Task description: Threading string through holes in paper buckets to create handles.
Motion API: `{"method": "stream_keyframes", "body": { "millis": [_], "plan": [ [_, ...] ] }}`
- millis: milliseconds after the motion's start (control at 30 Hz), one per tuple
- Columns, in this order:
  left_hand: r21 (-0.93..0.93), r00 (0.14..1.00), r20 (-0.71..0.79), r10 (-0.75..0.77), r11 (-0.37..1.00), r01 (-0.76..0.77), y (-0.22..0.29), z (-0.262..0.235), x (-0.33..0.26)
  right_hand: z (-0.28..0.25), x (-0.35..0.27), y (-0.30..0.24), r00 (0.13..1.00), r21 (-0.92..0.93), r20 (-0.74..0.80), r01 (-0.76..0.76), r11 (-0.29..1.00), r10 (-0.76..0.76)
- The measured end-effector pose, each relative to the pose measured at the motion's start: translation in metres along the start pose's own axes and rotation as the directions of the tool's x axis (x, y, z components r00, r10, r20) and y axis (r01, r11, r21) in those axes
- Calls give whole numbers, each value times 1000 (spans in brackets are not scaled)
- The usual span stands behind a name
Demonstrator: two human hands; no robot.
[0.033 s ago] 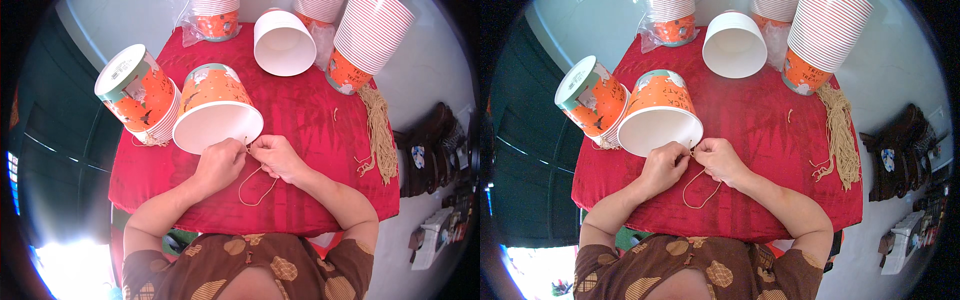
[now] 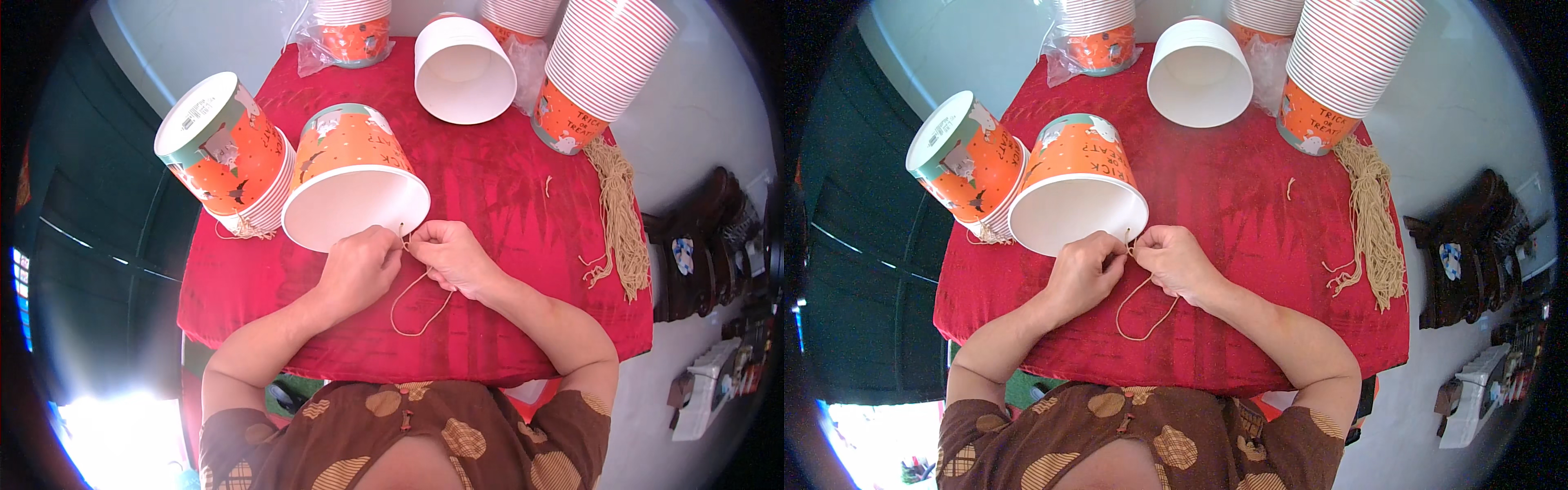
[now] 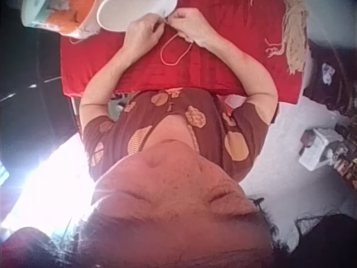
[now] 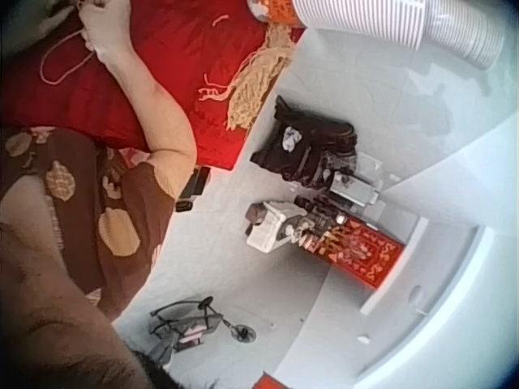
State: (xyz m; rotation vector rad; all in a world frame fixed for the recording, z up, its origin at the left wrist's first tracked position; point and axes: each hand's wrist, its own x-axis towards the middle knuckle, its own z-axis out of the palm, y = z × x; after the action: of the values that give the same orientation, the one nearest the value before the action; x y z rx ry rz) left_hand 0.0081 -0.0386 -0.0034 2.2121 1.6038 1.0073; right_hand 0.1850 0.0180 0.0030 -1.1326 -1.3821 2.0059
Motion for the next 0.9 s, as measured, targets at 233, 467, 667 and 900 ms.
{"method": "stream_keyframes", "body": {
  "millis": [233, 467, 667, 900],
  "plan": [
    [-5, 1000, 13, -1, 1000, 1, 2, -2, 0, 3, 0, 0, 999, -39, -45, 14, 999, -15],
    [-31, 1000, 5, -24, 999, 24, 3, -3, 1, 2, 0, 1, 999, -36, -41, -1, 999, 0],
    [-130, 996, -22, -81, 988, 78, 1, -1, 1, 3, 0, 2, 998, -49, -50, 31, 998, -33],
    [-250, 978, 27, -206, 946, 206, 4, 1, 2, 3, -1, 1, 998, -75, -61, 26, 997, -30]
  ]
}}
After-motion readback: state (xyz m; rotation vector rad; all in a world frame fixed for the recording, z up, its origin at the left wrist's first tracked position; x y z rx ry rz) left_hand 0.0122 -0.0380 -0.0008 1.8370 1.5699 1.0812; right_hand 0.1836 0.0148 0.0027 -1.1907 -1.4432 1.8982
